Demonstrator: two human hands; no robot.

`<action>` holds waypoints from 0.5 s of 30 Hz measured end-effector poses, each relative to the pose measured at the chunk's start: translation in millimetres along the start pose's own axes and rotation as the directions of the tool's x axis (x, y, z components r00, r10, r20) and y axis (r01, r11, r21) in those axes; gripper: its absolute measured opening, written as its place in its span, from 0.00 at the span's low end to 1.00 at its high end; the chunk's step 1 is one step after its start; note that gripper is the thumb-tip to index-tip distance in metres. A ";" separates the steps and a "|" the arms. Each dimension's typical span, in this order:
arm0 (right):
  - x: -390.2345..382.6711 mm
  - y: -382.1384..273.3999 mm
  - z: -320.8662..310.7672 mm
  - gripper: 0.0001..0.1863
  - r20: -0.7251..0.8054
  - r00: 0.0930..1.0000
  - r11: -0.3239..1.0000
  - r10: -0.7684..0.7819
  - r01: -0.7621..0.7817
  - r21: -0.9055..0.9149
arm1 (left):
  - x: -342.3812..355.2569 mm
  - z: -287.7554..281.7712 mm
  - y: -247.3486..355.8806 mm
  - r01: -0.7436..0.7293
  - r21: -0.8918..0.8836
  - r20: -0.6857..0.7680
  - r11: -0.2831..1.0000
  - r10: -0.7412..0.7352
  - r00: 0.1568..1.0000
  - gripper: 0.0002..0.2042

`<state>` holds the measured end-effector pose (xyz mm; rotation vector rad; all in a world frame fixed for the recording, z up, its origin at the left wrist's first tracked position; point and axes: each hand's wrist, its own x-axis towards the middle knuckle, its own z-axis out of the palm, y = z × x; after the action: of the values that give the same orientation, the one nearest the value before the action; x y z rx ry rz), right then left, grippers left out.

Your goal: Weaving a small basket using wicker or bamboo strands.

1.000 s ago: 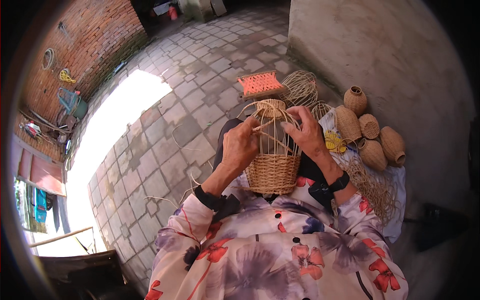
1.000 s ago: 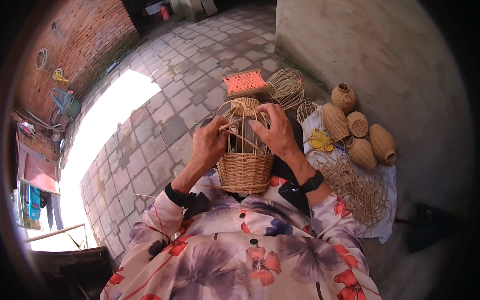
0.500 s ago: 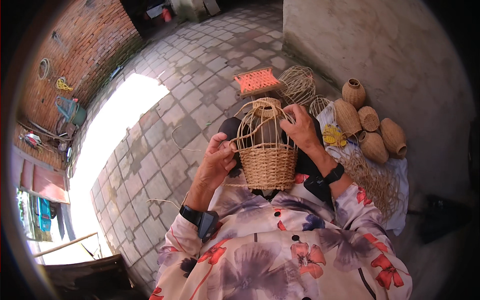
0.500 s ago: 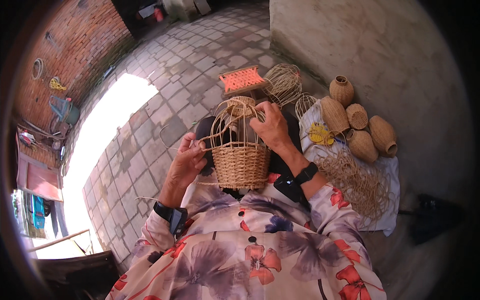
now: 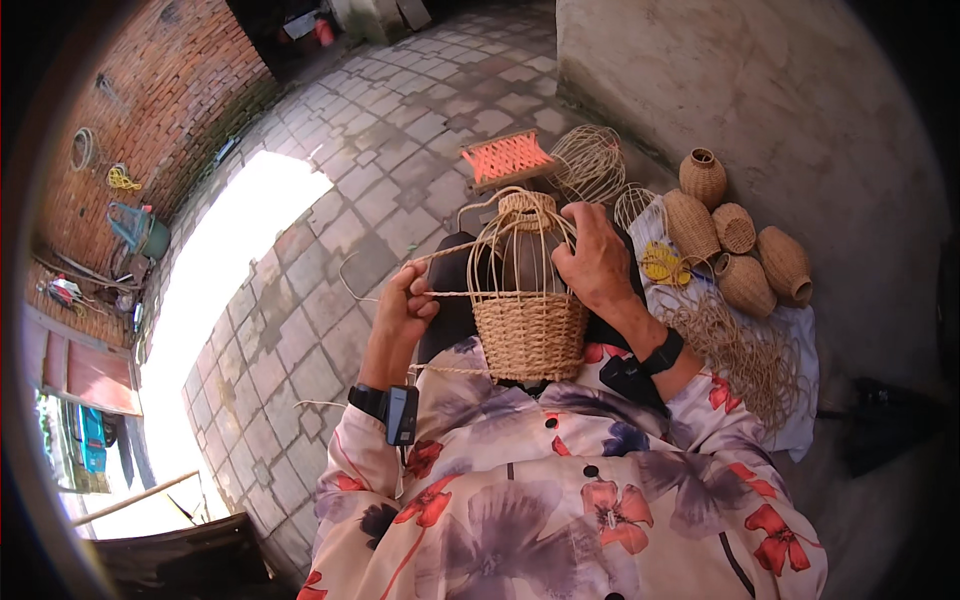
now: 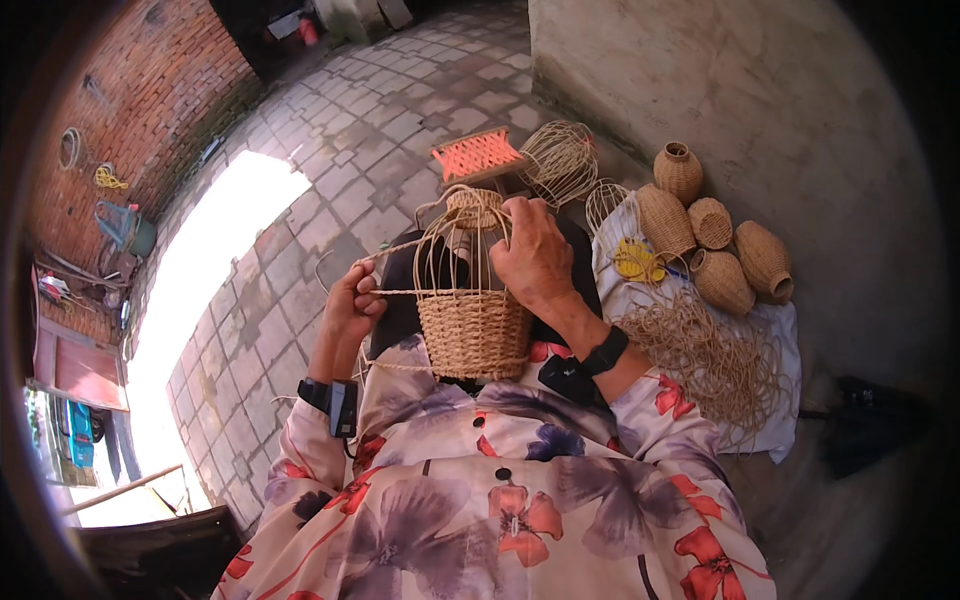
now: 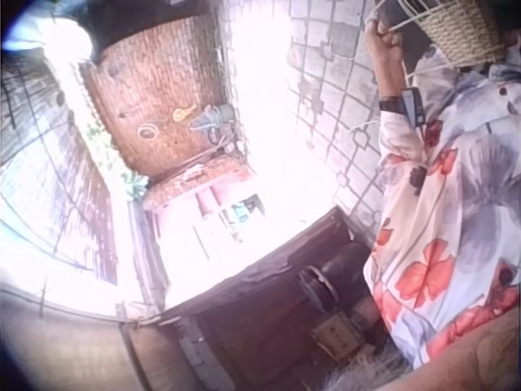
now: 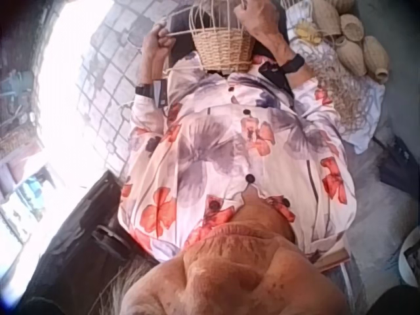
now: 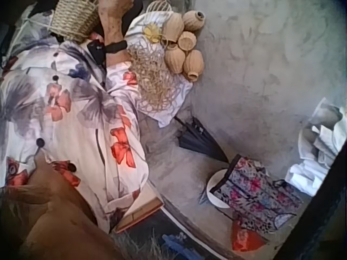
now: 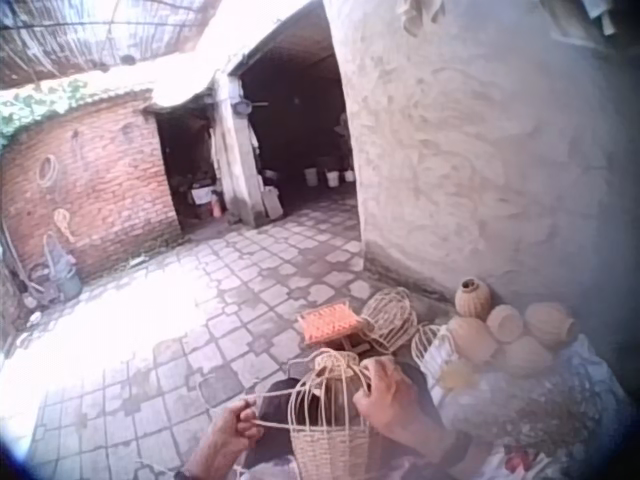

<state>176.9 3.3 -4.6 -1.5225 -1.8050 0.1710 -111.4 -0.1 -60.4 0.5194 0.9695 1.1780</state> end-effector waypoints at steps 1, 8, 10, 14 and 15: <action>-0.9 -1.9 -0.9 0.21 0.000 1.000 1.000 -0.001 0.001 0.003 | 4.3 -14.6 4.1 0.085 -0.312 0.035 0.946 -0.078 0.996 0.06; -10.7 0.3 -4.3 0.27 0.121 0.993 0.998 -0.008 0.001 0.055 | -0.7 -81.2 13.9 0.050 -0.424 -0.194 0.904 -0.145 0.970 0.10; -5.6 3.3 -3.7 0.27 0.142 0.990 0.996 0.000 -0.013 0.087 | -2.5 -113.7 10.3 0.006 -0.427 -0.317 0.904 -0.156 0.935 0.08; 5.6 12.4 3.6 0.26 0.214 0.964 0.971 0.161 -0.193 0.143 | -14.8 -181.5 0.7 -0.013 -0.504 -0.472 0.863 -0.263 0.841 0.11; 6.7 15.1 6.9 0.25 0.202 0.965 0.967 0.165 -0.198 0.161 | -23.0 -202.3 -6.3 -0.070 -0.524 -0.533 0.849 -0.263 0.805 0.12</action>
<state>184.6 15.9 -14.7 -1.5835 -1.7364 0.5697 -280.8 -51.0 -161.4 -0.3736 1.1154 1.4731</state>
